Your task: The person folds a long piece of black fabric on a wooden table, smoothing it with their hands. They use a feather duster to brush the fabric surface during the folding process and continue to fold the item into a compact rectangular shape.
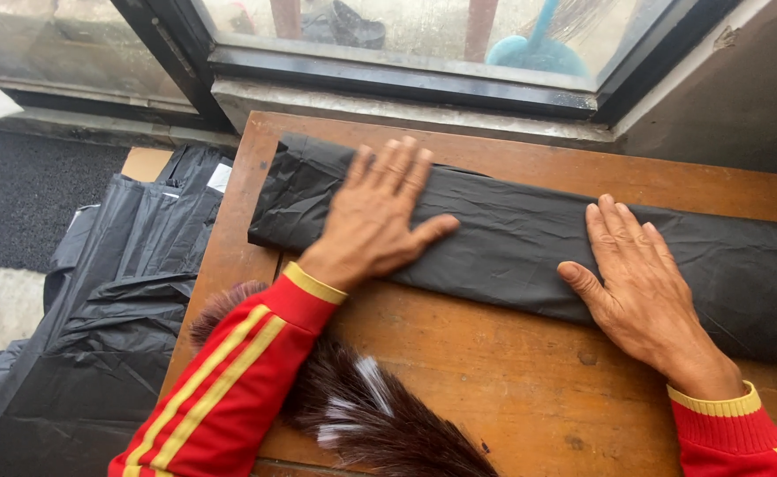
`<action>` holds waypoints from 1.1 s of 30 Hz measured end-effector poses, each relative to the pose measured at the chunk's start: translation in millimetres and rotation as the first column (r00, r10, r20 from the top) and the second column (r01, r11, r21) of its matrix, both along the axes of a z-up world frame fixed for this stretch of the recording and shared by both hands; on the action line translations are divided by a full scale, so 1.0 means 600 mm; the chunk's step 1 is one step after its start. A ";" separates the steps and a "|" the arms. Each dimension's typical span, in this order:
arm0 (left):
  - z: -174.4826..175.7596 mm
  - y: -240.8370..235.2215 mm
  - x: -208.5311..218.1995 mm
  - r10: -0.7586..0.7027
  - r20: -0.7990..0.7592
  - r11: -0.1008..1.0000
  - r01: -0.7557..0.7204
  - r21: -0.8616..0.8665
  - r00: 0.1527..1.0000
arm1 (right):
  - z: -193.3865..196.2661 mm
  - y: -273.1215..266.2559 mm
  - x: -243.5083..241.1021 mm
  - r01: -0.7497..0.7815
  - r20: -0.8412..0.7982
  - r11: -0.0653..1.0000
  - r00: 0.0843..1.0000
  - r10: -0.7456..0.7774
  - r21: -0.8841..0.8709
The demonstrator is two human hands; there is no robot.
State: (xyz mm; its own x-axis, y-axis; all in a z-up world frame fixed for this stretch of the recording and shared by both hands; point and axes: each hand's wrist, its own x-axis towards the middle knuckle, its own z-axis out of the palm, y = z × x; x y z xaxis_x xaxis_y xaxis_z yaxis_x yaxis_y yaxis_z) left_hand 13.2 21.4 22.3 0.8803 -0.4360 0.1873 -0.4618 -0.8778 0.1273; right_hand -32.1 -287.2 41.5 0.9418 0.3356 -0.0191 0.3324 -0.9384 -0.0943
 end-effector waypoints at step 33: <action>0.013 -0.029 -0.080 -0.135 0.031 0.987 0.132 0.095 0.990 | 0.000 0.041 -0.025 -0.120 0.276 0.988 0.951 0.142 -0.095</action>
